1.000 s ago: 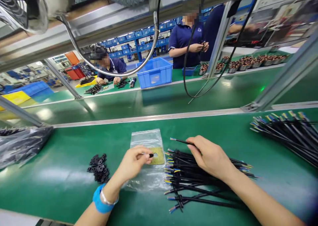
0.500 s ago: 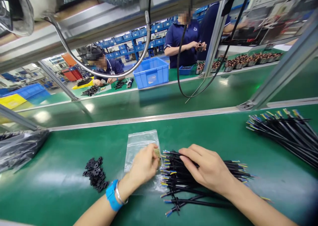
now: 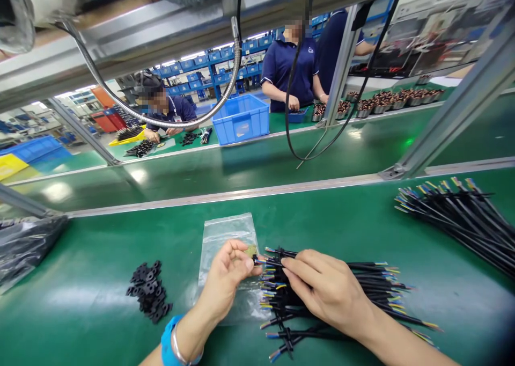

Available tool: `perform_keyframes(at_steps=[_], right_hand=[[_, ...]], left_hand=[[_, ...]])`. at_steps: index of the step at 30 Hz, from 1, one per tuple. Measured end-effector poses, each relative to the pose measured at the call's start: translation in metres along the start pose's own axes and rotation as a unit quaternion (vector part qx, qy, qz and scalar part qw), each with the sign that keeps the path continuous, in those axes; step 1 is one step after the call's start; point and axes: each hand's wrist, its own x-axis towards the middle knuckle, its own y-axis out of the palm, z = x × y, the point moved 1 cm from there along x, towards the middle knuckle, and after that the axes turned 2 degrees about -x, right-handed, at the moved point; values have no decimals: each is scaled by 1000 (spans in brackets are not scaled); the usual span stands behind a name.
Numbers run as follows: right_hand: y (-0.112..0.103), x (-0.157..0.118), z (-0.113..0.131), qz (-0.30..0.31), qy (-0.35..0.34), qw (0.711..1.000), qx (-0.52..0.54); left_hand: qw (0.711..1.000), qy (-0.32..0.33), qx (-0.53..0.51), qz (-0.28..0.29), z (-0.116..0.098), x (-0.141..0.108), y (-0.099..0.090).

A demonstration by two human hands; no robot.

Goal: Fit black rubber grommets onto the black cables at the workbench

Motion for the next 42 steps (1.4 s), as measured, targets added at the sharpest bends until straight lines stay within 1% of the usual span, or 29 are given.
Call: perform_keyframes(at_steps=[3,5,7,11,14,15,17,21,23,25,28,31,36,39,40,42], right_hand=[[-1,-1,4,5,-24,1000,-3],[-1,-1,8,8,-39,999,-5],[-1,-2,11,7,-49,999,-7],[-3,0,17,-3,-71,997,-22],[-6,0,21,8,-56,998,-3],[-6,0,23,15,-47,999,8],[-7,-1,25,36,-33,998,28],[-5,-5,29,82,-17,995,54],[-3,-7,30,97,-12,993,61],[-2,-8,30,103,-9,992,72],[-1,-9,31,106,-8,989,99],[3,-9,32,110,-2,988,111],[2,-7,30,123,-1,987,100],[-7,-2,15,114,5,991,62],[-9,0,7,109,18,993,42],[-12,1,-10,103,57,993,-1]], left_hand=[[999,3,-15,37,4,-2,-2],[998,-13,-19,53,7,-4,-1],[998,-28,-18,52,11,-5,-1],[999,-20,12,30,17,-7,-1],[999,-8,40,25,18,-9,0],[998,10,54,27,17,-9,0],[991,71,103,36,13,-12,2],[953,190,229,56,5,-17,6],[936,225,264,66,4,-19,8],[927,238,279,76,4,-21,10],[929,211,293,85,4,-24,13],[933,179,304,76,6,-25,13],[925,188,321,76,7,-23,13],[912,179,356,98,-4,-19,13],[908,174,369,97,-11,-18,10],[900,172,394,75,-30,-18,1]])
